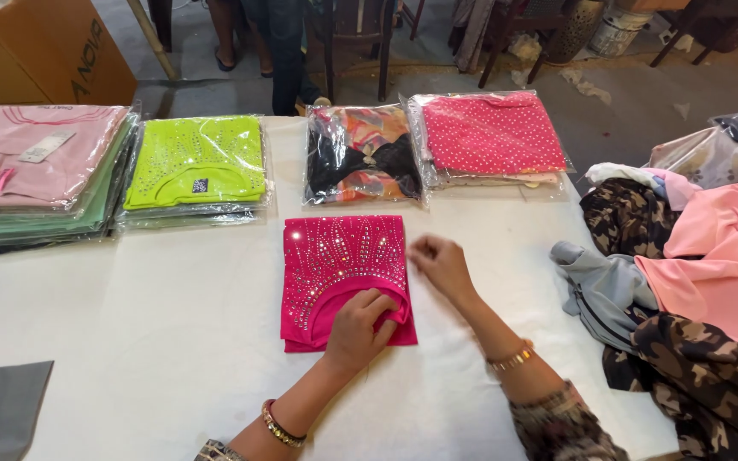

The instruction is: The person unfolds a pink long-sleeved shirt with rhinestone embellishments on a white table, smooths it out, and folds it into a compact square. They then place the folded shirt into a clear plastic bag and seal it.

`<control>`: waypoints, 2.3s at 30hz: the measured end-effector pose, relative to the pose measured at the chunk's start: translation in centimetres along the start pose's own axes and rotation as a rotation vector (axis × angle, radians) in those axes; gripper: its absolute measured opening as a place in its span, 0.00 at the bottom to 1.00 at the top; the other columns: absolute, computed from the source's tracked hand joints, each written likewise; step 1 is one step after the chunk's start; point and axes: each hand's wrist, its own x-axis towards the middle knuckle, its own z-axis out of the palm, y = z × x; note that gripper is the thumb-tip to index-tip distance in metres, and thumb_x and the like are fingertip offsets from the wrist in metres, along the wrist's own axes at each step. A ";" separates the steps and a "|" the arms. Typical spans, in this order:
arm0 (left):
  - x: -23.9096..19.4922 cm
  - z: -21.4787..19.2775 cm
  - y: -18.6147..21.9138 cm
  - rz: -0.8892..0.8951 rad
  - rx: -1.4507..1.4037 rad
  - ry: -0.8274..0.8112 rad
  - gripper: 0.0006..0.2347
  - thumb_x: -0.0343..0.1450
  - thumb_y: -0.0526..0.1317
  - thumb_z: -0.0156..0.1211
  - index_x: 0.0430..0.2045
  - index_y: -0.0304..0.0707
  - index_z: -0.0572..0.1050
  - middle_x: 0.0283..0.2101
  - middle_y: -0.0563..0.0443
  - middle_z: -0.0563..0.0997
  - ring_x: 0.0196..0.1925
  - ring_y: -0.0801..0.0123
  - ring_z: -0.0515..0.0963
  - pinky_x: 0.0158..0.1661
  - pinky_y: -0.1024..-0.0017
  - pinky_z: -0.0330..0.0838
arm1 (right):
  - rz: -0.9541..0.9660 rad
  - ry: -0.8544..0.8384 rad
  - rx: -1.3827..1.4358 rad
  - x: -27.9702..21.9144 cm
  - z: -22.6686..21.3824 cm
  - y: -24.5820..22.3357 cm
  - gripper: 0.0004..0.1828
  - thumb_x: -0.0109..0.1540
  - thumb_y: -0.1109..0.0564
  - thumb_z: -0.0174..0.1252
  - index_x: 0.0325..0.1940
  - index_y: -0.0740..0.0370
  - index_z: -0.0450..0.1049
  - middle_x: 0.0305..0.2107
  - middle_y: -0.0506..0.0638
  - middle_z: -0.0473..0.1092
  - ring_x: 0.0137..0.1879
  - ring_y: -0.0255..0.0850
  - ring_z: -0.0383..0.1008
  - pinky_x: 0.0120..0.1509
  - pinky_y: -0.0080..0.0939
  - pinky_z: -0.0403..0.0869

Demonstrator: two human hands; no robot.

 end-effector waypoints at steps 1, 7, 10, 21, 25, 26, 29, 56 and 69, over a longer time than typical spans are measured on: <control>0.1 -0.2 0.3 -0.048 -0.063 0.015 0.07 0.65 0.34 0.66 0.32 0.35 0.76 0.36 0.45 0.76 0.41 0.52 0.78 0.41 0.59 0.72 | 0.099 -0.136 0.076 -1.5 -0.5 -0.2 0.07 0.63 0.59 0.64 0.38 0.66 0.80 0.21 0.43 0.72 0.25 0.28 0.67 0.30 0.31 0.69; 0.1 -0.2 0.9 -0.101 -0.167 0.056 0.07 0.65 0.31 0.64 0.34 0.35 0.76 0.39 0.45 0.78 0.44 0.52 0.79 0.43 0.59 0.73 | 0.469 -0.452 0.360 -5.5 -1.5 -1.2 0.10 0.67 0.56 0.58 0.37 0.65 0.79 0.18 0.43 0.71 0.20 0.27 0.66 0.24 0.28 0.65; 0.1 -0.3 0.7 -0.094 -0.164 0.075 0.07 0.64 0.31 0.64 0.33 0.35 0.76 0.39 0.45 0.77 0.45 0.52 0.78 0.44 0.60 0.73 | 0.545 -0.495 0.466 -5.5 -1.1 -1.1 0.11 0.68 0.55 0.56 0.37 0.64 0.78 0.18 0.43 0.71 0.18 0.27 0.65 0.22 0.27 0.63; 0.2 -0.5 0.1 -0.052 -0.223 0.006 0.07 0.59 0.30 0.63 0.27 0.35 0.76 0.38 0.46 0.76 0.45 0.55 0.77 0.45 0.63 0.73 | 0.610 -0.547 0.534 -5.8 -0.4 -0.4 0.09 0.68 0.57 0.57 0.36 0.62 0.77 0.17 0.42 0.69 0.17 0.25 0.63 0.20 0.25 0.59; 0.1 0.1 -1.4 -0.167 -0.302 0.106 0.04 0.63 0.33 0.63 0.29 0.36 0.76 0.35 0.47 0.76 0.41 0.58 0.77 0.41 0.65 0.72 | 0.592 -0.514 0.505 -6.1 -0.2 -1.2 0.08 0.68 0.56 0.57 0.38 0.63 0.76 0.17 0.43 0.70 0.17 0.26 0.64 0.19 0.26 0.60; 0.0 0.5 -2.0 -0.218 -0.354 0.134 0.05 0.65 0.34 0.63 0.30 0.35 0.76 0.34 0.48 0.77 0.38 0.60 0.77 0.39 0.66 0.72 | 0.582 -0.497 0.457 -6.2 -0.2 -2.0 0.07 0.67 0.56 0.57 0.40 0.63 0.76 0.17 0.44 0.71 0.17 0.27 0.65 0.19 0.27 0.60; 0.0 0.9 -1.7 -0.341 -0.334 0.047 0.04 0.69 0.36 0.64 0.33 0.38 0.78 0.30 0.50 0.78 0.34 0.62 0.78 0.37 0.67 0.73 | 0.538 -0.465 0.317 -6.5 0.3 -2.7 0.09 0.67 0.55 0.58 0.41 0.64 0.73 0.17 0.45 0.71 0.17 0.28 0.66 0.18 0.28 0.60; -0.2 2.1 -2.9 -0.452 -0.222 0.127 0.13 0.64 0.30 0.63 0.42 0.39 0.76 0.36 0.50 0.75 0.42 0.63 0.73 0.45 0.67 0.71 | 0.565 -0.400 0.208 -6.7 -2.1 -1.8 0.13 0.65 0.53 0.62 0.28 0.60 0.73 0.14 0.42 0.67 0.17 0.27 0.62 0.21 0.28 0.59; 5.7 0.3 -4.7 -0.187 -0.022 0.061 0.04 0.70 0.37 0.59 0.32 0.41 0.81 0.38 0.49 0.82 0.45 0.53 0.77 0.48 0.58 0.70 | 0.358 -0.408 0.016 -8.4 -1.4 -3.1 0.09 0.59 0.56 0.66 0.27 0.64 0.78 0.17 0.39 0.67 0.24 0.26 0.59 0.28 0.31 0.60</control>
